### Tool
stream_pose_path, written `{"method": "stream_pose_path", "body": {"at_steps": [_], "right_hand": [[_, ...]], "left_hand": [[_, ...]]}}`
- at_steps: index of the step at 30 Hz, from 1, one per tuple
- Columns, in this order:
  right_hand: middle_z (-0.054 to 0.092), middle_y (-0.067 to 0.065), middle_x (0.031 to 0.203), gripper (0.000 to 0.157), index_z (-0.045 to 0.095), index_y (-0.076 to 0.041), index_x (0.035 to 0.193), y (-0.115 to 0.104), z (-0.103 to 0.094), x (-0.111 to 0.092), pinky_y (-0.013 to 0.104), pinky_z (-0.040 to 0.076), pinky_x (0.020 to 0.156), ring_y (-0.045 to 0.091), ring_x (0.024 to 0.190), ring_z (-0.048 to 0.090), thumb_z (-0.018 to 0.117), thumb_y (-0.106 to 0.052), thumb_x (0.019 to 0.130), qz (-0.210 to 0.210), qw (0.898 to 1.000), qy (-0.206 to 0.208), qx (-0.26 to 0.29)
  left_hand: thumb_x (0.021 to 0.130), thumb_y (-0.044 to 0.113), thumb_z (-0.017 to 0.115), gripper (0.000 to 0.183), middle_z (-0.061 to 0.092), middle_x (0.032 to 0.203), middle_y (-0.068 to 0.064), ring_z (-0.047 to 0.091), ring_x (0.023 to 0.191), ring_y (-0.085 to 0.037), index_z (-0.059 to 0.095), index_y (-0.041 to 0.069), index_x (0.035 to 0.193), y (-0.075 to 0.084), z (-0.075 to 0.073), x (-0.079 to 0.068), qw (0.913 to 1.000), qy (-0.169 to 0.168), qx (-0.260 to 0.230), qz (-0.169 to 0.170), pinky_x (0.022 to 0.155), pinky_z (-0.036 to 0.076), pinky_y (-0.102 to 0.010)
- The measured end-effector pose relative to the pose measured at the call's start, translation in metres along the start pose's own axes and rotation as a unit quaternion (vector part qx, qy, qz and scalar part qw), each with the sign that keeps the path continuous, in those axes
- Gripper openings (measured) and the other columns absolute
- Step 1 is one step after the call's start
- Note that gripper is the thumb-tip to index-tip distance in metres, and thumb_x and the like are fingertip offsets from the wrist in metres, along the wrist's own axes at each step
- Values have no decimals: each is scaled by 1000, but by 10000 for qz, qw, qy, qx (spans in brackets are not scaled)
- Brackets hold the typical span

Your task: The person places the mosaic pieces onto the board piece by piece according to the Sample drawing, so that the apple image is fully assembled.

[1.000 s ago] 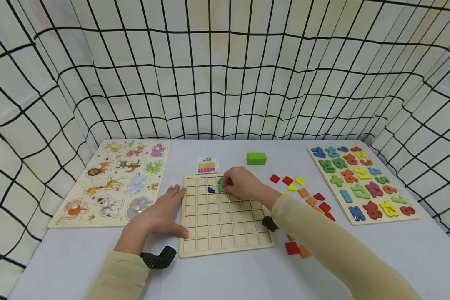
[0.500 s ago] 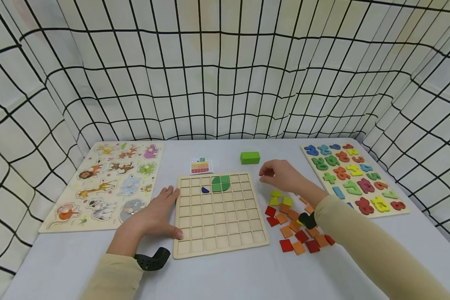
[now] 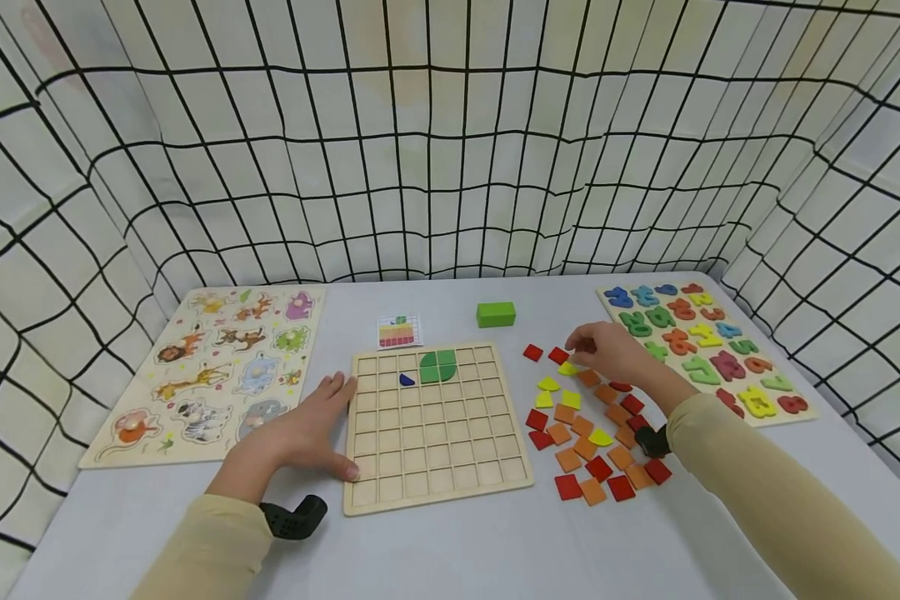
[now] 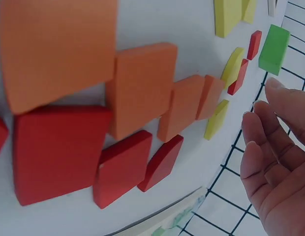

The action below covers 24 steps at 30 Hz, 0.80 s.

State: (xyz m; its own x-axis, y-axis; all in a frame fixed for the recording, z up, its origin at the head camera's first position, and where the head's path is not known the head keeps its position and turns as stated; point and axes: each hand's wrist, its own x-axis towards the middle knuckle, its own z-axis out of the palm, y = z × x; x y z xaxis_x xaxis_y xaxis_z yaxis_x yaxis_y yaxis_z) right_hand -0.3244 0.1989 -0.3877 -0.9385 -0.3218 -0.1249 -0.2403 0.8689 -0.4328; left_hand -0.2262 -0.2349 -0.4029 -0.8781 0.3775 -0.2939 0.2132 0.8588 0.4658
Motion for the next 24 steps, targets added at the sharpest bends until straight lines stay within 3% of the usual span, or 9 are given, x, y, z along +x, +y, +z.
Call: {"method": "stream_pose_path", "body": {"at_steps": [7,16,24], "right_hand": [[71,13,110,18,73,-6,114,7,7,4,41,58,91,25,96,60,65,-8,98,111,9997,-231,-38],[66,9,100,18,73,-8,113,10,15,8,31,52,77,24,90,55,70,-10,95,83,9992,-310,-235],[68,13,105,27,67,-3,124,7,11,9,39,58,83,26,92,61,67,-9,97,-100,9989,-166,-426]], "left_hand": [[67,40,95,130,9,165,-37,6,154,-56,18,-10,159,-4,3,-2,9999,66,-130,87,122,20,-69],[66,41,95,130,9,166,-35,6,154,-54,19,-9,159,-4,3,-1,9998,112,-134,71,123,20,-69],[65,40,95,131,9,167,-35,6,155,-54,18,-8,159,-5,3,0,9998,142,-133,70,123,19,-69]]}}
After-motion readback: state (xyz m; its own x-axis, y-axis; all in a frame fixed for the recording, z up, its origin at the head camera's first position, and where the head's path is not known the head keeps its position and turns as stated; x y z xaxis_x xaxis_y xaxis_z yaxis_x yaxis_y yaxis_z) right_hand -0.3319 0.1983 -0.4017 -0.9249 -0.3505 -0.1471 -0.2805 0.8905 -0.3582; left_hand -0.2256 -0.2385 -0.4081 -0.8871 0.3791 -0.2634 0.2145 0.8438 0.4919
